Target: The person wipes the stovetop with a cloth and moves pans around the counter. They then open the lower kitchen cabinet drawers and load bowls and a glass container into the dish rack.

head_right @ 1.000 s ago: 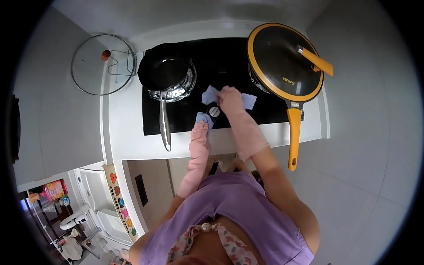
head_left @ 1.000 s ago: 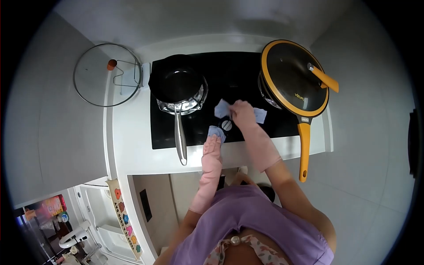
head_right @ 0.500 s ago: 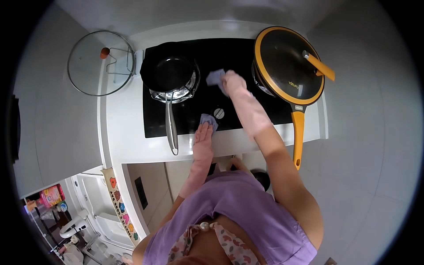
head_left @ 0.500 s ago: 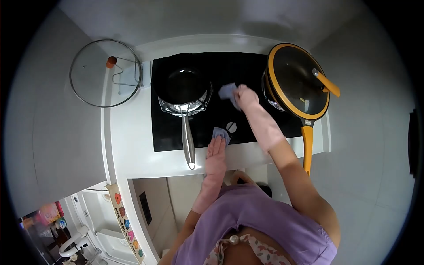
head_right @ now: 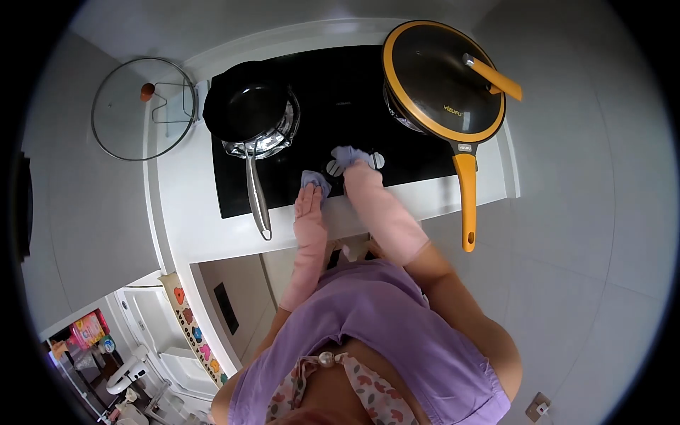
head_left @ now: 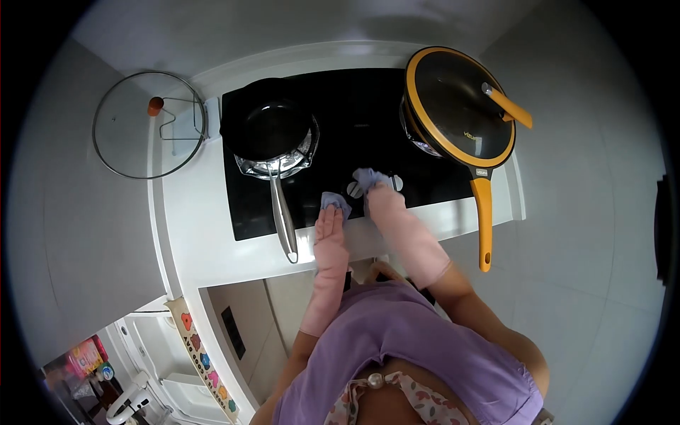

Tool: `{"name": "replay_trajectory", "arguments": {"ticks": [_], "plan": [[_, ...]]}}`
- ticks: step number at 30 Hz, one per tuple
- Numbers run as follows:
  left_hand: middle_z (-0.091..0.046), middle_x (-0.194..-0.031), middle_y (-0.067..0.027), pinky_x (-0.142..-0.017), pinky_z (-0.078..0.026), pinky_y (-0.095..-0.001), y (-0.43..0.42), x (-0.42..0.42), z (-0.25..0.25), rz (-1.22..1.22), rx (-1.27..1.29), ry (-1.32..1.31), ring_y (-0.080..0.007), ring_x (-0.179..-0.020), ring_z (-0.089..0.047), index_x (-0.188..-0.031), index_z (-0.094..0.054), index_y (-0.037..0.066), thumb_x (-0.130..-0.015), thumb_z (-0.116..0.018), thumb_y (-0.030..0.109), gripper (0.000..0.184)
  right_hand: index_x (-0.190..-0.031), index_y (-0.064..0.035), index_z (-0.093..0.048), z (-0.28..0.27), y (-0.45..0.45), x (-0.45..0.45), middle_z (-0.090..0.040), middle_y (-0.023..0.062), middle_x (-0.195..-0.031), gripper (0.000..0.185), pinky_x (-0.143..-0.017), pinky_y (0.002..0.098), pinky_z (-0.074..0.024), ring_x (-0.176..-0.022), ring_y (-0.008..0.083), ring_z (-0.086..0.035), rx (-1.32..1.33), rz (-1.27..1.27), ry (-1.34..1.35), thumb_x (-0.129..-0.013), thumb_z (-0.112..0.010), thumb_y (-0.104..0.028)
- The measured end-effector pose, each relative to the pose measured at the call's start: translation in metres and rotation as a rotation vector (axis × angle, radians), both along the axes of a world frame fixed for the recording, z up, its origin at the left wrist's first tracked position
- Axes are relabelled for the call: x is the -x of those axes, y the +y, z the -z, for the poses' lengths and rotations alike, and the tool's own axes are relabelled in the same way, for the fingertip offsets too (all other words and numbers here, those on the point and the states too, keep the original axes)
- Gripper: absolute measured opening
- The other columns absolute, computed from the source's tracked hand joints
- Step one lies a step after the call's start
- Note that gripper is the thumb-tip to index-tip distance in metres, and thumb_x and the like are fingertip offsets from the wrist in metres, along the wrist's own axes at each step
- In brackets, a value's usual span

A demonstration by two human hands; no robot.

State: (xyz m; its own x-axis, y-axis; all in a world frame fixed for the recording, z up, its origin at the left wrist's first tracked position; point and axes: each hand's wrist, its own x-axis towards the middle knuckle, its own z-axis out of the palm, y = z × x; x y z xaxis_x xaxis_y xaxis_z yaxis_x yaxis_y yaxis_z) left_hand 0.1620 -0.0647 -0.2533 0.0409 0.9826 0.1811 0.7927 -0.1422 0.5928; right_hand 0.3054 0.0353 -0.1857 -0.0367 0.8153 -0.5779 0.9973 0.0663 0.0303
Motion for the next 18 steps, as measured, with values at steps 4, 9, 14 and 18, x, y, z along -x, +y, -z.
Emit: {"name": "replay_trajectory", "arguments": {"ticks": [4,9,14,18], "plan": [[-0.040,-0.143,-0.0071,-0.111,-0.029,-0.0366,0.000,0.004,0.005,0.032,-0.001,0.035,-0.0295,-0.133,-0.035,-0.134,-0.047,0.007,-0.079,-0.049,0.004,0.055,-0.119,-0.0081,-0.054,0.018,-0.046,-0.002,-0.055,0.0097,-0.117,0.037,-0.080,0.0371,-0.0546,-0.105,0.0232,-0.061,-0.099,0.065,-0.024,-0.084,-0.059,-0.017],[-0.041,-0.142,-0.0079,-0.109,-0.029,-0.0366,0.003,0.001,0.003,0.021,0.024,0.022,-0.0304,-0.131,-0.036,-0.135,-0.045,0.007,-0.080,-0.050,0.004,0.056,-0.121,-0.0079,-0.053,0.029,0.006,-0.004,-0.055,0.0109,-0.120,0.038,-0.081,0.0355,-0.0538,-0.105,0.0254,-0.060,-0.294,0.175,0.172,-0.084,-0.058,-0.018],[-0.041,-0.141,-0.0084,-0.108,-0.029,-0.0366,0.002,0.000,0.004,0.016,-0.025,0.030,-0.0308,-0.129,-0.038,-0.134,-0.046,0.006,-0.080,-0.051,0.003,0.054,-0.113,-0.0115,-0.062,0.091,0.073,-0.011,-0.056,0.0107,-0.124,0.030,-0.083,0.0357,-0.0528,-0.105,0.0279,-0.061,-0.346,0.046,-0.001,-0.083,-0.061,-0.017],[-0.041,-0.142,-0.0088,-0.108,-0.029,-0.0364,0.003,-0.001,0.000,0.032,-0.039,-0.020,-0.0306,-0.130,-0.038,-0.134,-0.046,0.006,-0.081,-0.049,0.001,0.054,-0.109,-0.0177,-0.065,-0.002,0.112,-0.031,-0.063,0.0091,-0.117,0.031,-0.088,0.0364,-0.0506,-0.108,0.0275,-0.061,-0.176,0.322,0.142,-0.079,-0.064,-0.011]]}}
